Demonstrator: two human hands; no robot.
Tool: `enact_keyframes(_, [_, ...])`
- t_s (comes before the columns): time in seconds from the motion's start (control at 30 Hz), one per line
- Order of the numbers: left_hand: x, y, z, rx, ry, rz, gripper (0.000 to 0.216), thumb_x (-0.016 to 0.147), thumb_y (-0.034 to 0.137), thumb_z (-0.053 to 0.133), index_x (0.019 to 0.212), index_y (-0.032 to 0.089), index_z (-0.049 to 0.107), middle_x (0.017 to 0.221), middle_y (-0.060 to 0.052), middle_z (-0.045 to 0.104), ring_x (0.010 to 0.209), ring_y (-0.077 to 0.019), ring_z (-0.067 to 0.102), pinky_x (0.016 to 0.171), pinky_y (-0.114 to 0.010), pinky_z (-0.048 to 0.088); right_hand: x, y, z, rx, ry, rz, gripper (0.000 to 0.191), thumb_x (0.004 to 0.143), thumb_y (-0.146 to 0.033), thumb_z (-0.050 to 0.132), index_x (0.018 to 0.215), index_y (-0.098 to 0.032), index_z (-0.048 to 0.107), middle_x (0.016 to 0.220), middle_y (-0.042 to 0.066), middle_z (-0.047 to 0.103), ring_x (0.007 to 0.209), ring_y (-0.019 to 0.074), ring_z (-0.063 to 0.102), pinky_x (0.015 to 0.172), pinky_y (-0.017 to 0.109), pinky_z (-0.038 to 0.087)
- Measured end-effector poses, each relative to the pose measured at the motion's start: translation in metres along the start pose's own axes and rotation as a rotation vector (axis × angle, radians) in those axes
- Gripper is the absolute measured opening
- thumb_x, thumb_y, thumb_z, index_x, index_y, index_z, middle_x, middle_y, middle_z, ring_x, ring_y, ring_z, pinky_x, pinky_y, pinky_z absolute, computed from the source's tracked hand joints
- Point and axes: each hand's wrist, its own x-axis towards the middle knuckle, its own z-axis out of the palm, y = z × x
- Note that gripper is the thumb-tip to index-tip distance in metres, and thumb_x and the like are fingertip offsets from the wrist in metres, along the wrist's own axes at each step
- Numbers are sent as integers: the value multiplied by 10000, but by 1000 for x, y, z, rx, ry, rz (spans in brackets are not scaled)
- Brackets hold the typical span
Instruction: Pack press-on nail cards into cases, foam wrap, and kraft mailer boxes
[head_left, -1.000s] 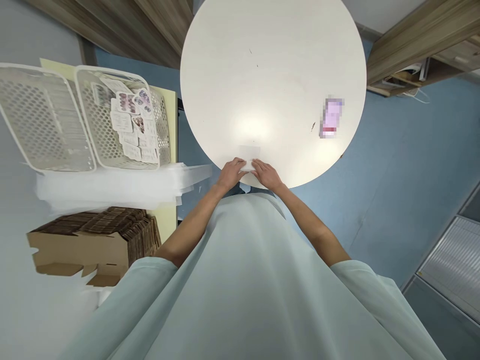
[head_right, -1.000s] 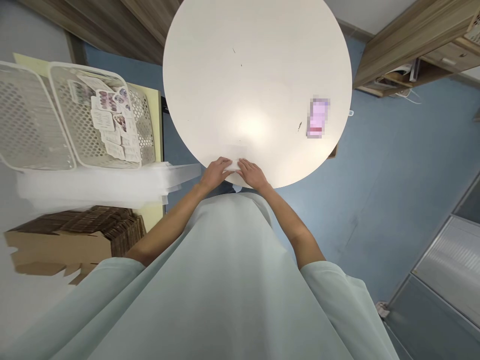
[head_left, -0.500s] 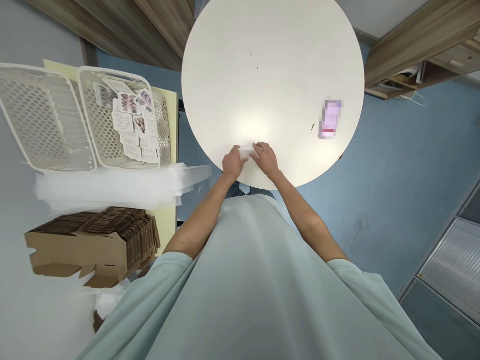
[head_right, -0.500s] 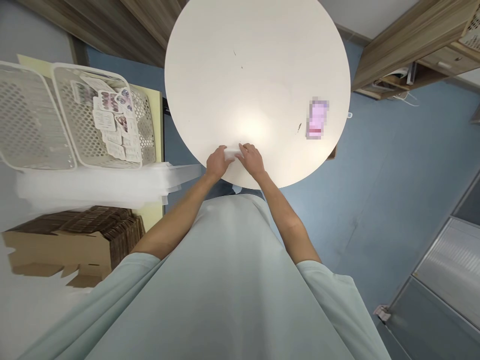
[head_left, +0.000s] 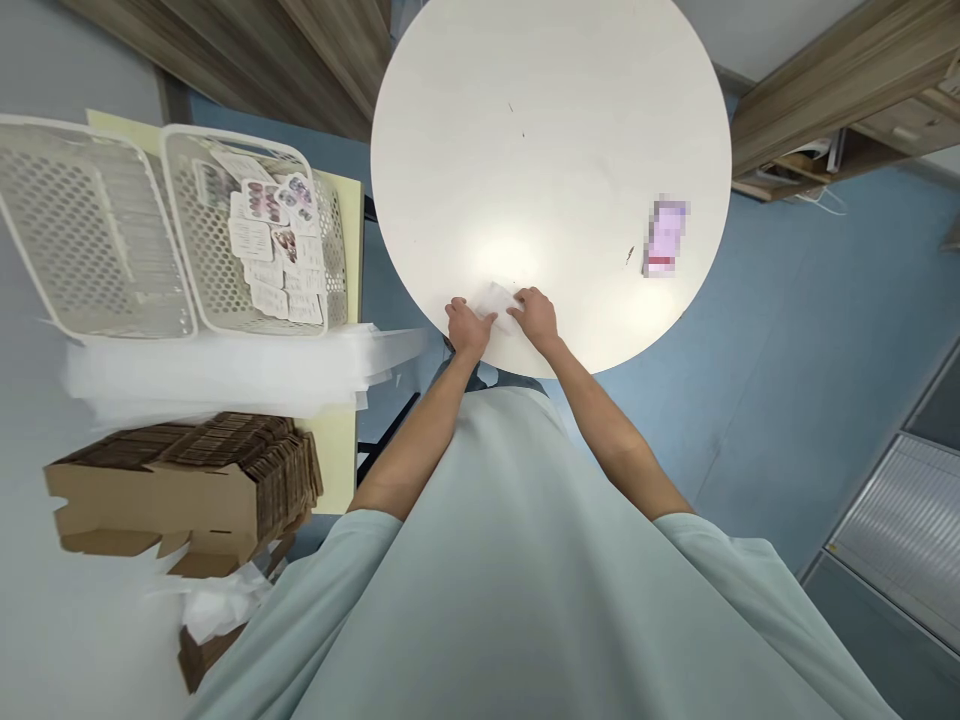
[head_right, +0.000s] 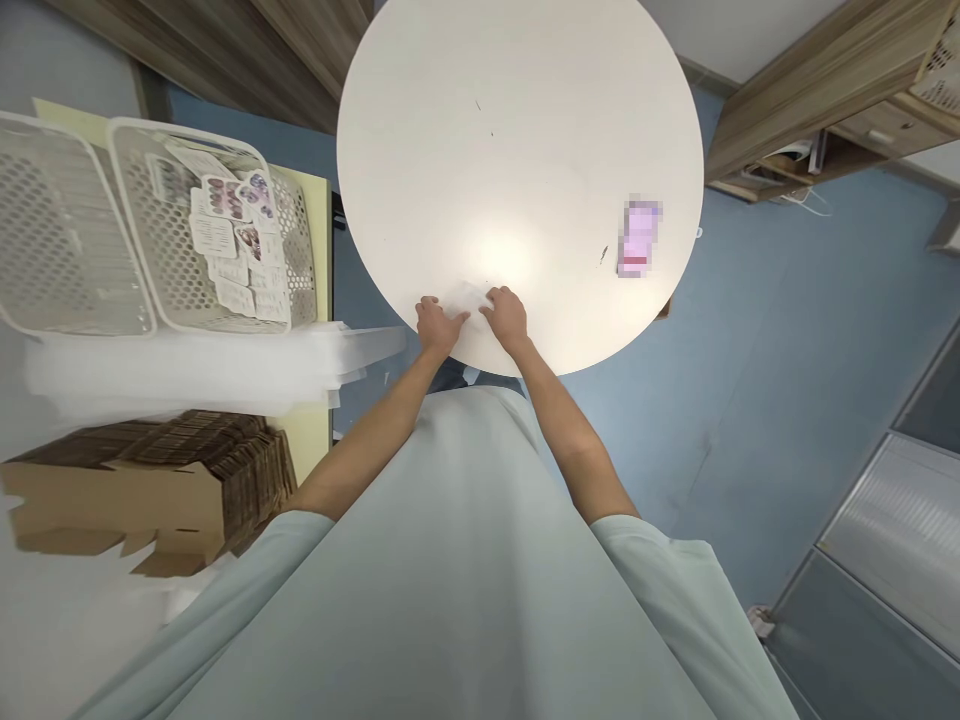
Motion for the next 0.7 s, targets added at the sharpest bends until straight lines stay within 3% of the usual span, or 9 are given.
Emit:
enact_keyframes(0.13, [1,-4,1,-42,-33,-7,565,973,377,877,1413,205,566,1410,-195,715,1315,-382,727,1168,-556,581,-28,1,18,164,85,190,149,994,-354,773,1002,-242,675,1076,70,791,979,268,723,994,446,609])
enact_keyframes(0.3, [-4,-6,-4,-34,-135,108,182,1061,337,733,1180,228,648,1283,-146,789,1236,-336,751,1140,-523,581,-55,-10,39,304,179,380,235,974,-417,769,942,-272,586,1065,62,824,973,250,766,990,405,600])
enact_keyframes(0.4, [-6,-11,-11,-40,-180,199,152,1028,282,754,1139,237,660,1314,-137,780,1162,-304,764,1114,-496,593,-59,-21,47,338,224,435,262,969,-454,766,921,-278,578,1040,68,831,961,254,781,976,400,609])
enact_keyframes(0.53, [8,-26,-33,-56,-150,218,210,992,194,759,1175,242,666,1343,-129,753,1087,-283,773,1093,-477,606,-44,-48,58,348,220,428,259,967,-455,766,915,-279,583,1028,65,833,961,257,785,988,410,614])
enact_keyframes(0.7, [50,-47,-76,-79,-67,196,212,1017,197,723,1222,221,673,1353,-146,737,1115,-274,769,1088,-443,609,-1,-99,78,311,154,356,229,980,-404,761,926,-278,577,1053,69,828,1019,267,784,1003,412,605])
